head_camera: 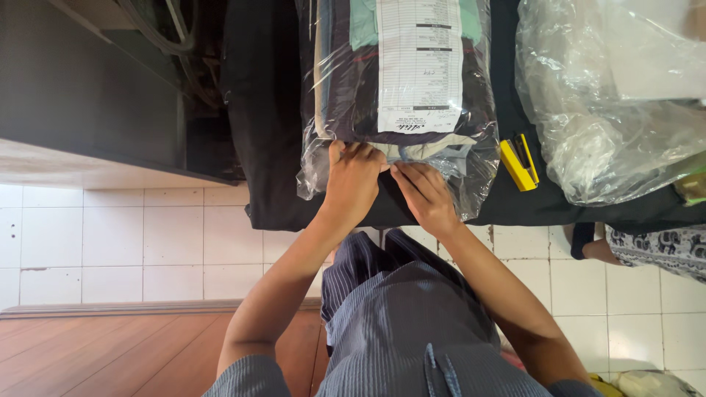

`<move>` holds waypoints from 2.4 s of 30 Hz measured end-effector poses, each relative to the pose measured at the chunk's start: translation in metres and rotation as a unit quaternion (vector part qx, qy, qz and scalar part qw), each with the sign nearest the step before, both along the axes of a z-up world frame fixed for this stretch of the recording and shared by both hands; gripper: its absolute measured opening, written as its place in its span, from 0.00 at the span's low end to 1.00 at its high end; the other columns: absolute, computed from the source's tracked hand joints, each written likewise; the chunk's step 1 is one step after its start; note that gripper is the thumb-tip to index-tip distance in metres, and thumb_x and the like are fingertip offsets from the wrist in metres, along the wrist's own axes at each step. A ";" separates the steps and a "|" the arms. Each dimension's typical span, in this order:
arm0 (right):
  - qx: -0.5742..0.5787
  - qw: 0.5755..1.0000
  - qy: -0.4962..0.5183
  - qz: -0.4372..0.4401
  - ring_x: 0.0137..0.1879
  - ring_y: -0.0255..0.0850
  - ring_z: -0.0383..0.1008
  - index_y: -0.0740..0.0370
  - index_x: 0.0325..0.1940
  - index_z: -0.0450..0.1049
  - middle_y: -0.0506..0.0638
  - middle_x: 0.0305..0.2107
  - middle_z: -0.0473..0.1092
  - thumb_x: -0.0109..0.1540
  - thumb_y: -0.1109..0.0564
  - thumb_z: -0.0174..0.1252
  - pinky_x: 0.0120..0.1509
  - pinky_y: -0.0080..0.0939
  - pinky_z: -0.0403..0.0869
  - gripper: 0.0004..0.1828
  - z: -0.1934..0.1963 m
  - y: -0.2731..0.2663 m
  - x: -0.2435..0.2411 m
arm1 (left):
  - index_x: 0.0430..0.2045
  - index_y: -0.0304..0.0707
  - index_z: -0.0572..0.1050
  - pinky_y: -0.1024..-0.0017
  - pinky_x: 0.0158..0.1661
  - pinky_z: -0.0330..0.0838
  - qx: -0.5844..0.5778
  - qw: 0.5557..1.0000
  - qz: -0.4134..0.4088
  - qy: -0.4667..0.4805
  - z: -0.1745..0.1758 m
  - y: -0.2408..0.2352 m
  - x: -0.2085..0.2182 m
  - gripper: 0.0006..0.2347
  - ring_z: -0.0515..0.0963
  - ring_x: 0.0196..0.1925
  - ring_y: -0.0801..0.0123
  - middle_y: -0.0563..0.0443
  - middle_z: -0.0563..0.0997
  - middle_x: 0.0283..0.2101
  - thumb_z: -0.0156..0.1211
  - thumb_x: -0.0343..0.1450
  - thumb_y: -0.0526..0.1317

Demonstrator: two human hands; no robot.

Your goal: The person folds the edges of a clear plastic bag containing folded clothes and a paper document, then uses a yellow handheld stapler to secure the bag's opening. The person repeats this process multiple times to ensure the package is sealed.

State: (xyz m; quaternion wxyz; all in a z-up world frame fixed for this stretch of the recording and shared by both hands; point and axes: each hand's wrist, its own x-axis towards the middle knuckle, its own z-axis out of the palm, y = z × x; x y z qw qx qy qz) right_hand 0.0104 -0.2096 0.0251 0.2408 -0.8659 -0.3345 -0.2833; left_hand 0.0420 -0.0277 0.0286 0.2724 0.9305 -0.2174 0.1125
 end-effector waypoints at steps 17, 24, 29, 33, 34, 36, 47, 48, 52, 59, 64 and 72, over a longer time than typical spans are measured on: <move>-0.078 0.996 0.027 -0.032 0.50 0.47 0.71 0.63 0.52 0.75 0.51 0.48 0.71 0.56 0.68 0.64 0.53 0.48 0.69 0.19 -0.004 0.002 0.017 | 0.40 0.38 0.77 0.60 0.61 0.56 0.057 0.998 -0.021 -0.030 0.010 0.007 -0.011 0.06 0.76 0.51 0.62 0.50 0.78 0.42 0.57 0.72 0.33; -0.087 0.994 0.040 -0.048 0.49 0.47 0.71 0.62 0.51 0.75 0.50 0.49 0.70 0.56 0.68 0.62 0.53 0.48 0.68 0.19 -0.010 0.004 0.017 | 0.58 0.38 0.76 0.65 0.61 0.62 0.041 0.986 -0.006 -0.163 0.013 0.021 -0.069 0.18 0.73 0.60 0.64 0.52 0.76 0.60 0.56 0.72 0.36; -0.088 0.995 0.029 -0.039 0.51 0.49 0.71 0.62 0.51 0.74 0.52 0.48 0.69 0.54 0.69 0.62 0.57 0.49 0.69 0.20 -0.010 0.000 0.010 | 0.57 0.42 0.77 0.65 0.62 0.60 0.093 0.975 -0.004 -0.201 -0.023 0.029 -0.048 0.17 0.74 0.61 0.67 0.56 0.76 0.60 0.56 0.73 0.38; -0.080 0.997 0.011 -0.020 0.50 0.49 0.71 0.64 0.52 0.74 0.54 0.48 0.69 0.54 0.69 0.62 0.56 0.49 0.68 0.21 -0.010 -0.002 0.010 | 0.57 0.47 0.78 0.65 0.64 0.53 0.146 0.949 -0.002 -0.280 -0.040 0.035 -0.035 0.17 0.75 0.60 0.76 0.61 0.77 0.59 0.56 0.73 0.41; -0.083 0.996 0.009 -0.020 0.50 0.49 0.71 0.64 0.52 0.74 0.53 0.47 0.69 0.54 0.69 0.61 0.56 0.49 0.68 0.21 -0.011 -0.002 0.011 | 0.56 0.48 0.78 0.64 0.64 0.52 0.151 0.943 0.001 -0.296 -0.042 0.035 -0.032 0.16 0.75 0.58 0.76 0.62 0.77 0.58 0.56 0.73 0.41; -0.089 0.996 0.003 -0.021 0.49 0.49 0.71 0.64 0.52 0.74 0.53 0.47 0.69 0.54 0.69 0.61 0.56 0.49 0.68 0.21 -0.012 -0.002 0.014 | 0.54 0.51 0.79 0.62 0.65 0.48 0.162 0.930 0.005 -0.330 -0.045 0.036 -0.025 0.15 0.74 0.56 0.76 0.63 0.77 0.56 0.57 0.73 0.42; -0.121 0.992 -0.008 -0.030 0.51 0.49 0.70 0.65 0.53 0.74 0.54 0.49 0.69 0.55 0.67 0.61 0.57 0.49 0.67 0.21 -0.019 -0.007 0.009 | 0.52 0.50 0.80 0.58 0.70 0.39 0.182 0.919 -0.037 -0.347 -0.027 0.042 -0.019 0.13 0.75 0.50 0.81 0.64 0.78 0.49 0.57 0.74 0.39; -0.125 0.992 -0.014 -0.033 0.52 0.49 0.70 0.65 0.53 0.74 0.54 0.49 0.69 0.55 0.67 0.61 0.57 0.49 0.67 0.21 -0.021 -0.006 0.008 | 0.52 0.50 0.80 0.58 0.71 0.39 0.184 0.918 -0.044 -0.348 -0.025 0.043 -0.018 0.13 0.75 0.49 0.81 0.64 0.78 0.48 0.57 0.74 0.38; -0.124 0.991 -0.013 -0.039 0.53 0.48 0.70 0.65 0.54 0.73 0.53 0.50 0.68 0.56 0.67 0.60 0.61 0.50 0.68 0.21 -0.021 -0.003 0.010 | 0.48 0.47 0.81 0.62 0.68 0.43 0.181 0.919 -0.054 -0.347 -0.020 0.043 -0.012 0.11 0.75 0.49 0.80 0.63 0.80 0.48 0.59 0.73 0.38; -0.151 0.981 0.113 -0.054 0.54 0.48 0.71 0.62 0.54 0.74 0.52 0.51 0.70 0.54 0.66 0.60 0.59 0.49 0.68 0.23 0.008 0.001 0.012 | 0.38 0.48 0.80 0.64 0.63 0.48 0.099 0.958 -0.032 -0.267 -0.014 0.031 -0.007 0.05 0.76 0.47 0.78 0.63 0.80 0.44 0.63 0.71 0.38; 0.039 0.994 0.106 -0.012 0.53 0.47 0.74 0.62 0.53 0.73 0.52 0.47 0.73 0.62 0.65 0.62 0.57 0.48 0.72 0.15 0.028 -0.015 -0.017 | 0.35 0.50 0.79 0.66 0.61 0.48 0.084 0.966 -0.015 -0.244 -0.010 0.024 -0.006 0.02 0.75 0.44 0.78 0.65 0.79 0.41 0.66 0.73 0.41; -0.135 0.923 -0.002 -0.359 0.54 0.62 0.70 0.73 0.64 0.64 0.67 0.51 0.68 0.64 0.51 0.61 0.57 0.54 0.70 0.31 0.008 -0.114 0.001 | 0.35 0.52 0.80 0.67 0.61 0.50 0.090 0.963 -0.011 -0.254 -0.013 0.026 -0.006 0.03 0.74 0.43 0.79 0.66 0.78 0.41 0.66 0.72 0.40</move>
